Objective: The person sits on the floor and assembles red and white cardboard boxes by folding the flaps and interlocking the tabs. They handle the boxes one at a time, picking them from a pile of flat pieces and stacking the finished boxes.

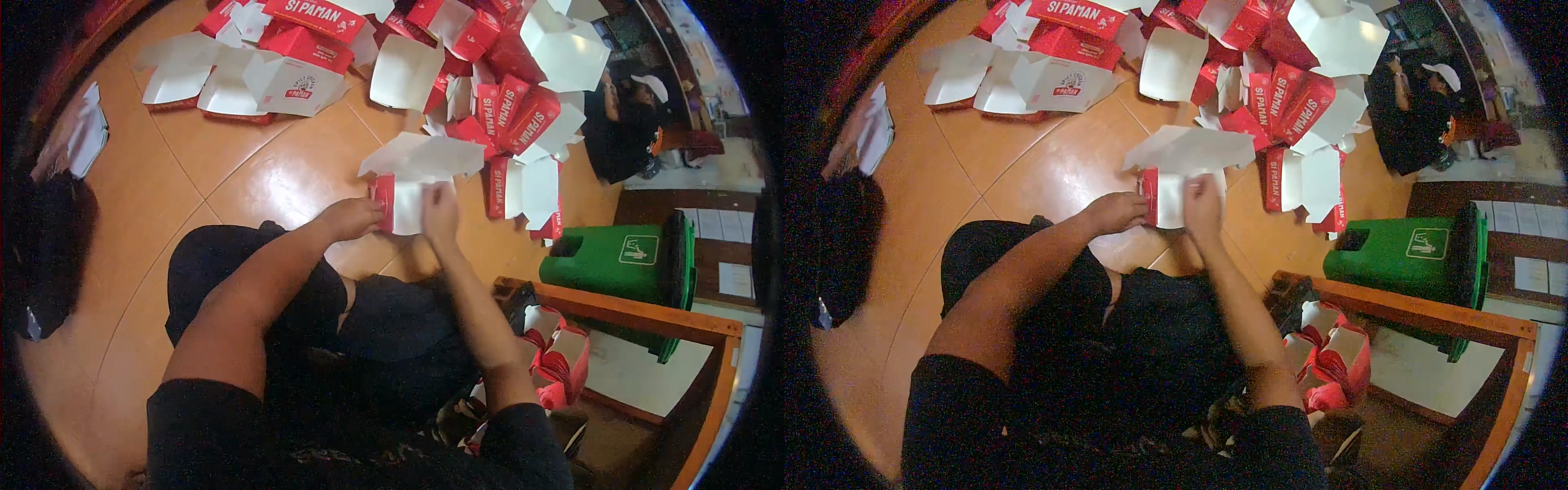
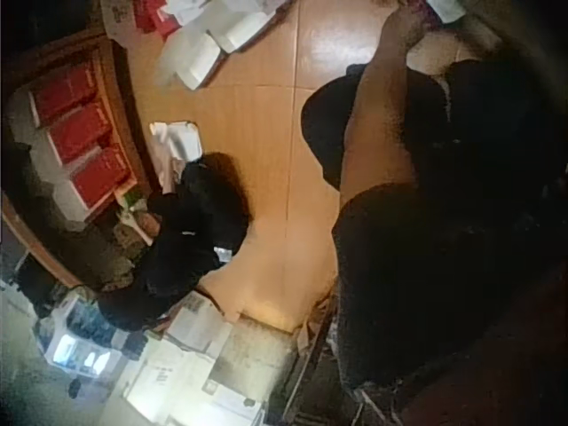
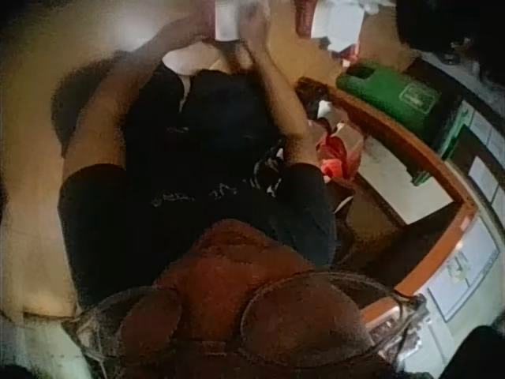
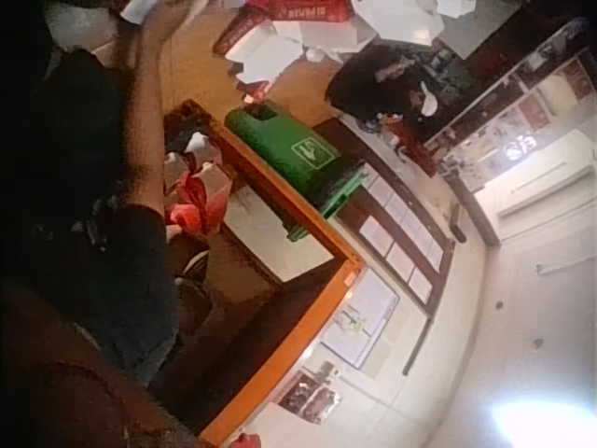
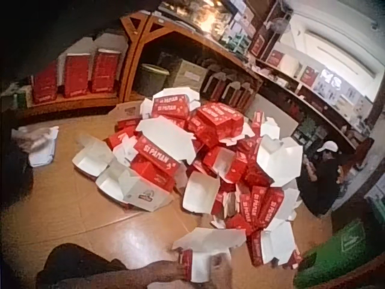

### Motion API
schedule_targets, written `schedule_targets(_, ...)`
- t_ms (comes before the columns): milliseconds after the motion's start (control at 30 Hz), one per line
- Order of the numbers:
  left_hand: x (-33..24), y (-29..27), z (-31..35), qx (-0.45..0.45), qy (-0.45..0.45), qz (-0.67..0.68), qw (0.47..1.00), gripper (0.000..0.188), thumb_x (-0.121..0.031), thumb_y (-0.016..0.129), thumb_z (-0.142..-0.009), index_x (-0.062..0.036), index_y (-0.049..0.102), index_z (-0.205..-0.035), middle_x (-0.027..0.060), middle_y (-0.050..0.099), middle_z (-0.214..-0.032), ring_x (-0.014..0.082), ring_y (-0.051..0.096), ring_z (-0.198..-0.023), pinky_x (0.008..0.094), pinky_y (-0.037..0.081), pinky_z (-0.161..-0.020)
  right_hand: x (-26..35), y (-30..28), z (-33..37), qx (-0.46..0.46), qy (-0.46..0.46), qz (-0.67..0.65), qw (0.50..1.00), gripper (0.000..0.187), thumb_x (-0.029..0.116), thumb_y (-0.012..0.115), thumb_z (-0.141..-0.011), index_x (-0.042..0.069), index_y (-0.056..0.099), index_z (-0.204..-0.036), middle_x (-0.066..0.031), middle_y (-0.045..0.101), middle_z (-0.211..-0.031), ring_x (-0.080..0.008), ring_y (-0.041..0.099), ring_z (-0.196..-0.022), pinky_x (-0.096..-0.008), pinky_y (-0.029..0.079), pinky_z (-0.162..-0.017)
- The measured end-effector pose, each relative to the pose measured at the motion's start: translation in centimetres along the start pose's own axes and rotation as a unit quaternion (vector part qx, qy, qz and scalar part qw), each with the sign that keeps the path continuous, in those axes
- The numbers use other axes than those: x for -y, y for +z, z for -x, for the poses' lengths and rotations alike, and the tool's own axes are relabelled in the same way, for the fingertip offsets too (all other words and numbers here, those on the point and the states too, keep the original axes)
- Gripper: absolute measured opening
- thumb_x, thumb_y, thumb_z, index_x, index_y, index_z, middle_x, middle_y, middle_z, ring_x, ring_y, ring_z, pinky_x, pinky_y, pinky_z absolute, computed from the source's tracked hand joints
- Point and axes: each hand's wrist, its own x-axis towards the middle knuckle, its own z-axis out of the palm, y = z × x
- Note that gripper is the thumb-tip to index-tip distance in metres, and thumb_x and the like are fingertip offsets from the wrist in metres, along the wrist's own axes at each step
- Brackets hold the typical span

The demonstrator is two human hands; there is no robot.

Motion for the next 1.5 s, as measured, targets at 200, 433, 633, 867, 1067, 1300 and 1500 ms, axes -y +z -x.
schedule_targets(200, -1.3, -1.0, -1.1, 0.084, -0.112, -0.116, 0.983, 0.019, -0.016, 0.056, -0.087, -0.0049, 0.064, -0.100, 0.0119, 0.063, -0.106, 0.0297, 0.060, -0.106, 0.0395, 0.052, -0.090, 4.2, 2.7, 1.8, 0.121, -0.045, 0.178, 0.976, 0.026, 0.027, 0.059, -0.089, 0.001, 0.064, -0.091, -0.0247, 0.065, -0.075, -0.0437, 0.065, -0.073, -0.0511, 0.052, -0.069)
schedule_targets(433, -0.5, -1.1, -1.1, -0.031, -0.087, -0.163, 0.982, 0.020, -0.010, 0.051, -0.087, -0.0012, 0.062, -0.100, 0.0119, 0.060, -0.115, 0.0283, 0.057, -0.114, 0.0373, 0.051, -0.093, 3.9, 4.0, 1.3, 0.136, -0.076, 0.180, 0.971, 0.025, 0.026, 0.058, -0.088, 0.002, 0.066, -0.087, -0.0251, 0.065, -0.076, -0.0433, 0.065, -0.074, -0.0516, 0.052, -0.070)
schedule_targets(633, 0.7, -2.2, -0.4, -0.066, -0.109, -0.084, 0.988, 0.015, -0.007, 0.054, -0.084, -0.0024, 0.061, -0.096, 0.0134, 0.059, -0.112, 0.0314, 0.060, -0.105, 0.0377, 0.052, -0.091, 6.3, 2.4, 1.0, 0.116, 0.020, 0.118, 0.986, 0.032, 0.033, 0.058, -0.088, 0.003, 0.067, -0.087, -0.0220, 0.067, -0.075, -0.0413, 0.067, -0.074, -0.0491, 0.053, -0.069)
schedule_targets(867, -1.3, -2.8, -3.5, -0.231, -0.279, 0.142, 0.921, 0.021, -0.015, 0.055, -0.090, -0.0025, 0.053, -0.107, 0.0217, 0.060, -0.108, 0.0392, 0.059, -0.103, 0.0457, 0.047, -0.091, -6.7, -0.2, -0.8, -0.167, 0.106, 0.202, 0.959, 0.051, 0.039, 0.053, -0.090, -0.004, 0.059, -0.118, -0.0280, 0.063, -0.107, -0.0405, 0.063, -0.099, -0.0478, 0.050, -0.087)
schedule_targets(1067, -0.8, -2.9, -4.1, -0.131, -0.410, 0.110, 0.896, 0.044, -0.024, 0.038, -0.101, -0.0003, 0.041, -0.138, 0.0292, 0.054, -0.127, 0.0427, 0.055, -0.114, 0.0474, 0.043, -0.099, -4.6, 0.4, -0.3, -0.012, 0.138, 0.186, 0.973, 0.034, 0.027, 0.050, -0.091, 0.000, 0.068, -0.103, -0.0303, 0.066, -0.086, -0.0454, 0.065, -0.086, -0.0511, 0.051, -0.081)
schedule_targets(1300, -0.4, -3.9, -3.3, -0.119, -0.361, 0.063, 0.923, 0.045, -0.020, 0.035, -0.101, -0.0005, 0.038, -0.141, 0.0272, 0.054, -0.129, 0.0420, 0.053, -0.116, 0.0472, 0.043, -0.099, -1.7, 0.0, -0.1, 0.003, 0.169, 0.178, 0.969, 0.036, 0.025, 0.047, -0.089, -0.003, 0.066, -0.103, -0.0298, 0.067, -0.092, -0.0448, 0.066, -0.087, -0.0520, 0.052, -0.081)
schedule_targets(1500, -0.4, -3.4, -3.4, -0.144, -0.340, 0.072, 0.927, 0.046, -0.020, 0.038, -0.101, -0.0008, 0.037, -0.142, 0.0259, 0.049, -0.137, 0.0395, 0.051, -0.124, 0.0449, 0.040, -0.105, -3.7, 0.4, -0.2, 0.004, 0.181, 0.174, 0.968, 0.038, 0.029, 0.048, -0.089, 0.000, 0.066, -0.107, -0.0307, 0.067, -0.092, -0.0458, 0.066, -0.088, -0.0523, 0.051, -0.084)
